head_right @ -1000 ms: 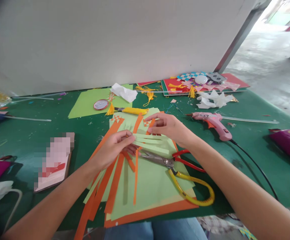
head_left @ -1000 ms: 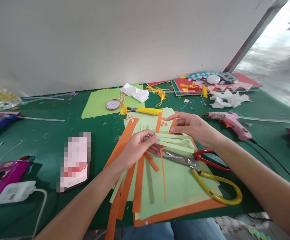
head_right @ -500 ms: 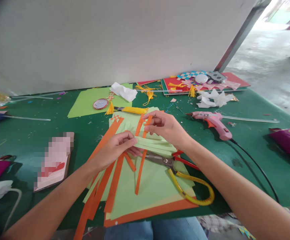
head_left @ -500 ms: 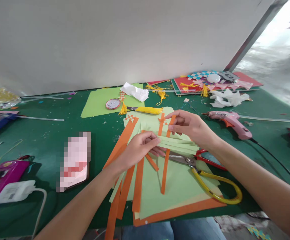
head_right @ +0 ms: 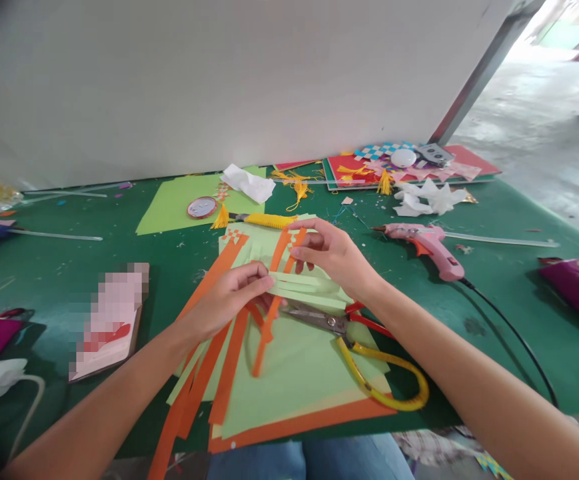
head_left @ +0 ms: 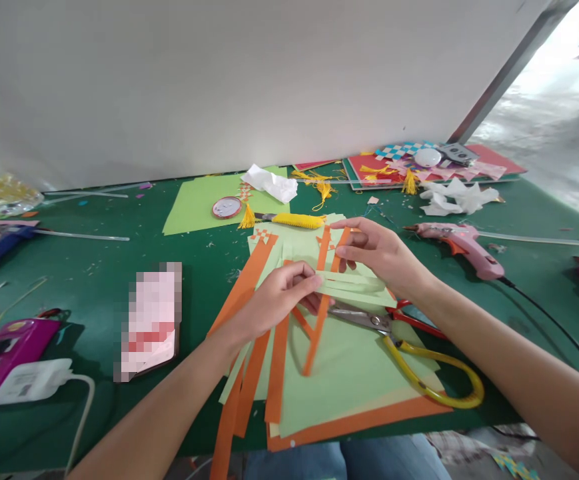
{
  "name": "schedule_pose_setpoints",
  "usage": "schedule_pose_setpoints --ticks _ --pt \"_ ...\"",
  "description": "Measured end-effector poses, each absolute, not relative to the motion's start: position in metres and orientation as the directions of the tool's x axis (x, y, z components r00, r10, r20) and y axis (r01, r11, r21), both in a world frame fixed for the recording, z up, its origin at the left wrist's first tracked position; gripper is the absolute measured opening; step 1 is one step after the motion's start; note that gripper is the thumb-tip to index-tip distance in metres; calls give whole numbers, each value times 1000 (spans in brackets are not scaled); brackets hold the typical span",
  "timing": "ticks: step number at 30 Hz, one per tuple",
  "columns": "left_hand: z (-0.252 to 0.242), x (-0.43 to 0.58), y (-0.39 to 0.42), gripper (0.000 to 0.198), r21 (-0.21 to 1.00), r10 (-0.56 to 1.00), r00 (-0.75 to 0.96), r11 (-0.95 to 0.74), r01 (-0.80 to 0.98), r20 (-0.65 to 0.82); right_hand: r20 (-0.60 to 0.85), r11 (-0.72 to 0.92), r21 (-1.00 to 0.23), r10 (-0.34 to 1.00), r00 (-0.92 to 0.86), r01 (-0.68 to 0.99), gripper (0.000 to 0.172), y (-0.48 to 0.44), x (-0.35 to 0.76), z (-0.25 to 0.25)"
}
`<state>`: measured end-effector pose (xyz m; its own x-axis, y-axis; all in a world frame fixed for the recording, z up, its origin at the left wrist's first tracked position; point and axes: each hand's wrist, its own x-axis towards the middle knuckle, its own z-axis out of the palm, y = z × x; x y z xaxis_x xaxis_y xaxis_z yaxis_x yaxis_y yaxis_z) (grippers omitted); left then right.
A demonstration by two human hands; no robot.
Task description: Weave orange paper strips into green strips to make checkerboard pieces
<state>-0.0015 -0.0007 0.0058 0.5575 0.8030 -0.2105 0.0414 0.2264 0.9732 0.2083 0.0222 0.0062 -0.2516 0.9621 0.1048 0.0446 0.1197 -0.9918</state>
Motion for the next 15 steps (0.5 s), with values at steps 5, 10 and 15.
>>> schedule_pose_setpoints --ticks 5,10,15 --pt "4 -3 -1 27 977 810 549 204 69 -208 118 135 -989 967 -228 63 36 21 208 7" --pt "5 -1 -1 27 972 795 563 219 79 -225 132 151 -986 964 -232 67 36 20 207 7" --pt "6 -1 -2 29 963 769 584 245 109 -262 143 168 -980 969 -202 111 35 19 205 10"
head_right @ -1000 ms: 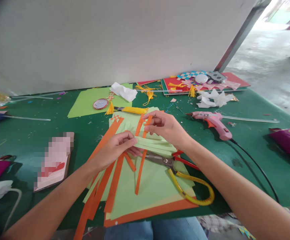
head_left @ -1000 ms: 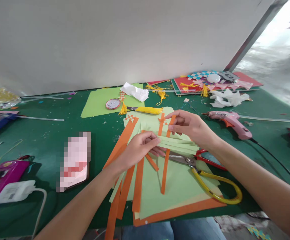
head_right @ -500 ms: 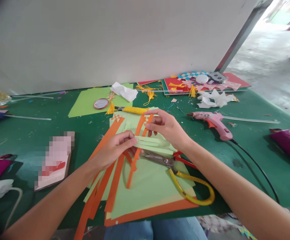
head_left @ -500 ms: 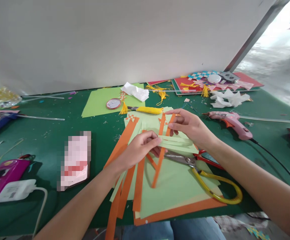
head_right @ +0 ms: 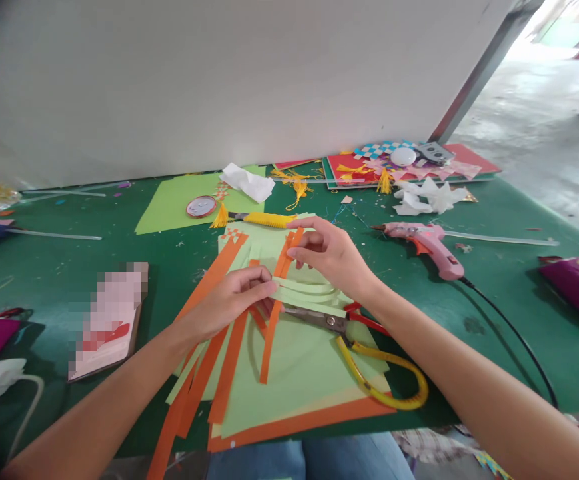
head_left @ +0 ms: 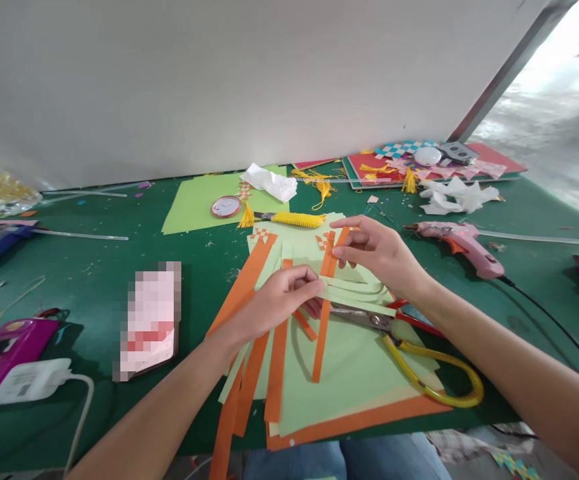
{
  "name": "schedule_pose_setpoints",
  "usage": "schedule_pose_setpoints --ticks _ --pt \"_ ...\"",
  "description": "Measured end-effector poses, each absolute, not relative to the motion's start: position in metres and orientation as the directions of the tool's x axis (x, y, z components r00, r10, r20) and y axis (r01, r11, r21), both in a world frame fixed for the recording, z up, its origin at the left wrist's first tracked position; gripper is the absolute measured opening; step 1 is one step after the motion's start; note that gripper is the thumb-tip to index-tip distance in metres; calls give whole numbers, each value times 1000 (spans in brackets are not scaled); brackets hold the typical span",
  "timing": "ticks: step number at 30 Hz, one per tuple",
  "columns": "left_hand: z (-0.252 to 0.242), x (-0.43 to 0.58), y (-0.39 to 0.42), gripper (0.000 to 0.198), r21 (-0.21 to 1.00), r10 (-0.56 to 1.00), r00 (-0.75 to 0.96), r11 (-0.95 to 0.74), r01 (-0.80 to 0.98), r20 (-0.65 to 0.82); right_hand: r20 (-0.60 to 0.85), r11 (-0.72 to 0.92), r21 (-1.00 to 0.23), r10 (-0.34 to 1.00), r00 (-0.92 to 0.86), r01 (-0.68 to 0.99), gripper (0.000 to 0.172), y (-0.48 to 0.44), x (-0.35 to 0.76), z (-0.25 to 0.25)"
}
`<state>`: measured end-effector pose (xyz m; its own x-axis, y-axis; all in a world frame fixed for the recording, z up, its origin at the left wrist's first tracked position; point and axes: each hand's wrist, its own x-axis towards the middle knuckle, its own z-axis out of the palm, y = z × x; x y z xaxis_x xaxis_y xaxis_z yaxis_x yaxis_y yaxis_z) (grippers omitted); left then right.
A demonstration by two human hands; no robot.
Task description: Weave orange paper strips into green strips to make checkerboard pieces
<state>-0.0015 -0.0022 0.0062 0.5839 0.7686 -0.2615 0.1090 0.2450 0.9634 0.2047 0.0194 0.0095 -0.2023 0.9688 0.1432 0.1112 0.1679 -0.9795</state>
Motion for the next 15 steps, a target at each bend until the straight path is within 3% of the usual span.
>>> schedule_pose_setpoints --ticks 11,13,15 --pt "7 -1 -1 24 970 780 577 204 133 -243 158 187 -969 972 -175 163 34 20 205 9" --pt "7 -1 -2 25 977 805 553 187 106 -214 227 249 -938 967 -115 241 33 20 207 11" --pt "7 -1 -1 25 983 839 514 172 65 -180 387 371 -847 921 -36 381 27 18 210 14"
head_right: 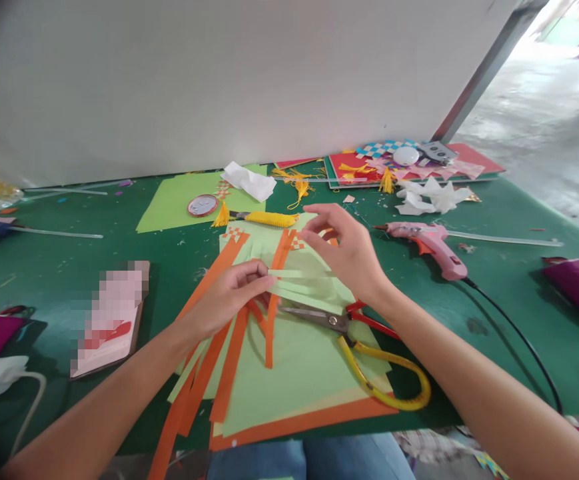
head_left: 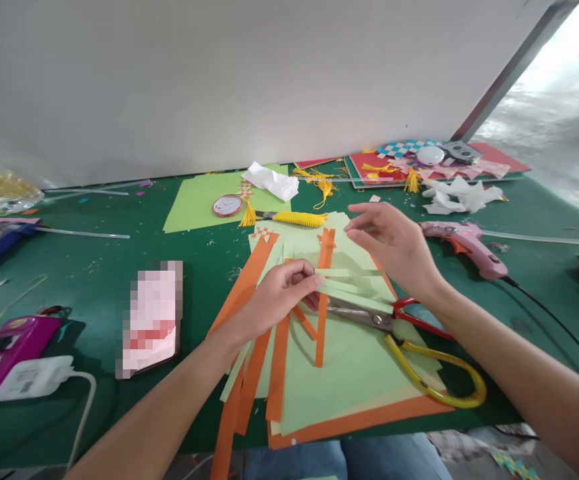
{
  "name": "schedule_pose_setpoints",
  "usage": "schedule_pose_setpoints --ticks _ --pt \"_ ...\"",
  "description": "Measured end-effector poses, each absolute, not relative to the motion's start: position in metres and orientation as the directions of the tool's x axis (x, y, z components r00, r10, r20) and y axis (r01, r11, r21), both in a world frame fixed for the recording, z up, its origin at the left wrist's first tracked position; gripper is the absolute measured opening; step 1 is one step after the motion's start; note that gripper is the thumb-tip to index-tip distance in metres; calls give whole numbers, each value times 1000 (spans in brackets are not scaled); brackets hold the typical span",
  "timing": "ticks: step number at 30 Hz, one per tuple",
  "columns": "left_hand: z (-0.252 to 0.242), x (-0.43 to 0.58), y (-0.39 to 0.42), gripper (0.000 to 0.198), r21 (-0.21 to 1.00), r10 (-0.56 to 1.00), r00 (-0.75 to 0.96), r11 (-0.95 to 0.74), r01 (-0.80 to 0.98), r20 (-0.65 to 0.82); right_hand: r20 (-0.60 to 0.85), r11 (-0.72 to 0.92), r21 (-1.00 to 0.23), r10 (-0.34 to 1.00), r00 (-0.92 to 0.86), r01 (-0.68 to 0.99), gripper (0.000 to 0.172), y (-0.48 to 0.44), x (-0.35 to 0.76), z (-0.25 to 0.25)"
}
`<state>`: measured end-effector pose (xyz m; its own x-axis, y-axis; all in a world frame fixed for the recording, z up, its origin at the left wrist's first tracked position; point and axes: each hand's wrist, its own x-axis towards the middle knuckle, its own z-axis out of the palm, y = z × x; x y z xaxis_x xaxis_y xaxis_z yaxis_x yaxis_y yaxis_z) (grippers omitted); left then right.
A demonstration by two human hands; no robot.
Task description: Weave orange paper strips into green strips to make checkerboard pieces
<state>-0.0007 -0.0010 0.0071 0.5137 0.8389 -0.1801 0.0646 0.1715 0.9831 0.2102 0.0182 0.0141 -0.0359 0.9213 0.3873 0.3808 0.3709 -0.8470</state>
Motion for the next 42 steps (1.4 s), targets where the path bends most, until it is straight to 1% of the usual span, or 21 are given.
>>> schedule_pose_setpoints --ticks 1,2,3,4,5,7,9,11,13,16,20,22,25,28,30,33,35,37,39,42 --pt "6 -1 0 25 986 859 487 161 42 -161 495 450 -766 868 -27 459 25 17 212 16" --pt "6 -1 0 25 989 879 456 149 19 -141 600 533 -662 798 -53 527 24 15 213 17" --pt "5 -1 1 25 991 898 422 137 -2 -123 686 615 -547 718 -116 568 26 13 213 18" --pt "4 -2 2 26 992 916 387 127 -21 -109 744 691 -432 636 -204 580 29 11 212 18" --pt "3 -2 3 26 992 931 352 120 -39 -99 770 756 -326 561 -304 567 33 9 211 18" --pt "2 -2 5 24 991 953 291 116 -74 -89 744 837 -161 451 -492 523 38 4 206 14" --pt "1 -2 6 23 987 964 251 120 -103 -91 676 865 -54 398 -619 498 36 0 200 8" --pt "1 -2 7 23 985 967 236 125 -123 -93 639 876 2 370 -675 482 30 -3 195 3" --pt "1 -2 7 23 984 965 244 126 -129 -92 643 880 13 356 -678 474 20 -5 192 -1" --pt "1 -2 6 22 983 960 269 118 -143 -76 662 882 -13 360 -657 470 9 -5 191 -3" --pt "2 -2 5 22 984 959 272 115 -133 -75 653 905 -92 370 -661 415 13 -4 191 -1" --pt "2 -2 5 23 987 962 261 111 -115 -78 663 906 -190 402 -631 378 16 -5 189 0" --pt "2 -2 4 24 991 970 237 88 -103 -61 647 857 -406 514 -563 316 16 -8 186 3" --pt "2 -2 4 23 993 979 200 55 -105 -33 540 710 -642 687 -486 290 13 -12 183 6" --pt "2 -2 4 23 993 984 179 28 -112 -7 410 563 -772 796 -444 296 11 -13 181 9" --pt "3 -1 2 24 994 986 162 -30 -107 47 189 311 -908 901 -391 279 19 -12 178 12" --pt "4 0 0 23 994 984 159 -66 -84 79 43 138 -960 932 -360 242 23 -10 178 12" --pt "5 0 -1 23 994 983 153 -90 -55 97 -71 5 -979 928 -365 203 26 -8 178 10" --pt "6 0 -2 25 995 985 137 -99 -33 103 -140 -78 -982 912 -385 172 28 -7 178 8" --pt "6 0 -1 26 995 988 120 -93 -37 97 -202 -170 -979 896 -396 116 28 -7 178 6"
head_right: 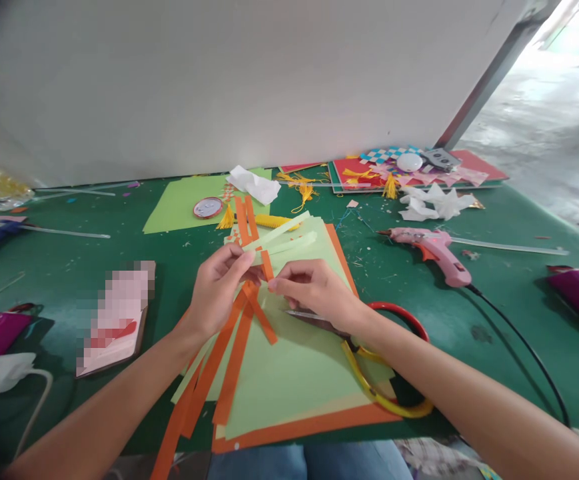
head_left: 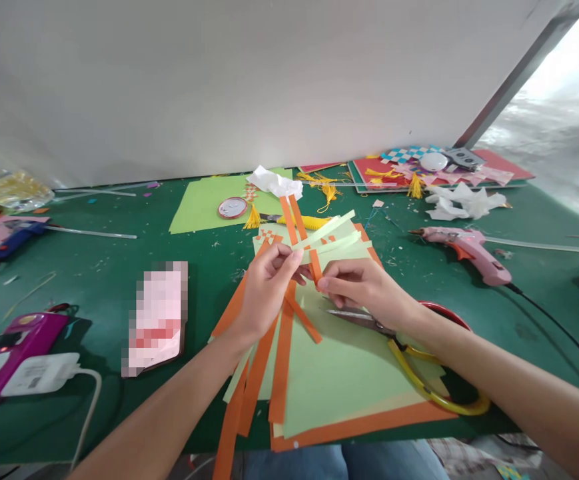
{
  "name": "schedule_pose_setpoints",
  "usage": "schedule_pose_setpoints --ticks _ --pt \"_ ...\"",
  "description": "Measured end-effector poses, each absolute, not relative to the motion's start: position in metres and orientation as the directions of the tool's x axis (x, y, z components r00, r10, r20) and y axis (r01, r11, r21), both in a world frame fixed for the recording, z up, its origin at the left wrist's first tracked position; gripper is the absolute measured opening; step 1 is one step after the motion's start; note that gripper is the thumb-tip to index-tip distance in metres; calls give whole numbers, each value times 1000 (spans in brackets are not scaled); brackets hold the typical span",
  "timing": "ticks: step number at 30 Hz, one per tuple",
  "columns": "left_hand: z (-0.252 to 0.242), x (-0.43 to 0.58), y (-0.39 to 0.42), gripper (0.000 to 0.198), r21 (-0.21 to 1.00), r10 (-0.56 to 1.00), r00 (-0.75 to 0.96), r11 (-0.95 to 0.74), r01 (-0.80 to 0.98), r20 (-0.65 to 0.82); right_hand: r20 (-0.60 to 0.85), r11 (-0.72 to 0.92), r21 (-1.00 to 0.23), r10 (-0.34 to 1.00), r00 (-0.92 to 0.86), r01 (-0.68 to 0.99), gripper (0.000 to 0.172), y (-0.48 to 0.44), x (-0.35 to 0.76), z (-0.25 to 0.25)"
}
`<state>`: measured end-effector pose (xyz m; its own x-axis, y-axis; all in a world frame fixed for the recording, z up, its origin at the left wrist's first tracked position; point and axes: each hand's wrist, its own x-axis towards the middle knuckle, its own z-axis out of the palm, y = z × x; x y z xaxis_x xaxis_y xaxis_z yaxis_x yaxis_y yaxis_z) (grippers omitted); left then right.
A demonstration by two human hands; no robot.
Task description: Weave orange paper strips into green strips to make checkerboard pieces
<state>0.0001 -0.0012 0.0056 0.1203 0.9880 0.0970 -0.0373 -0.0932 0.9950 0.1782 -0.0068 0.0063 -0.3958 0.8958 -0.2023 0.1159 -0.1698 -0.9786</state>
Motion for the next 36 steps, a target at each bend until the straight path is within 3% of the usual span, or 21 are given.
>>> schedule_pose_setpoints --ticks 15,36 --pt "2 0 1 23 988 994 82 -62 -144 74 -251 -314 -946 867 -431 -78 28 -4 178 4" --pt "4 1 1 24 993 995 64 -67 -97 73 -268 -325 -943 863 -428 -66 26 0 182 2"
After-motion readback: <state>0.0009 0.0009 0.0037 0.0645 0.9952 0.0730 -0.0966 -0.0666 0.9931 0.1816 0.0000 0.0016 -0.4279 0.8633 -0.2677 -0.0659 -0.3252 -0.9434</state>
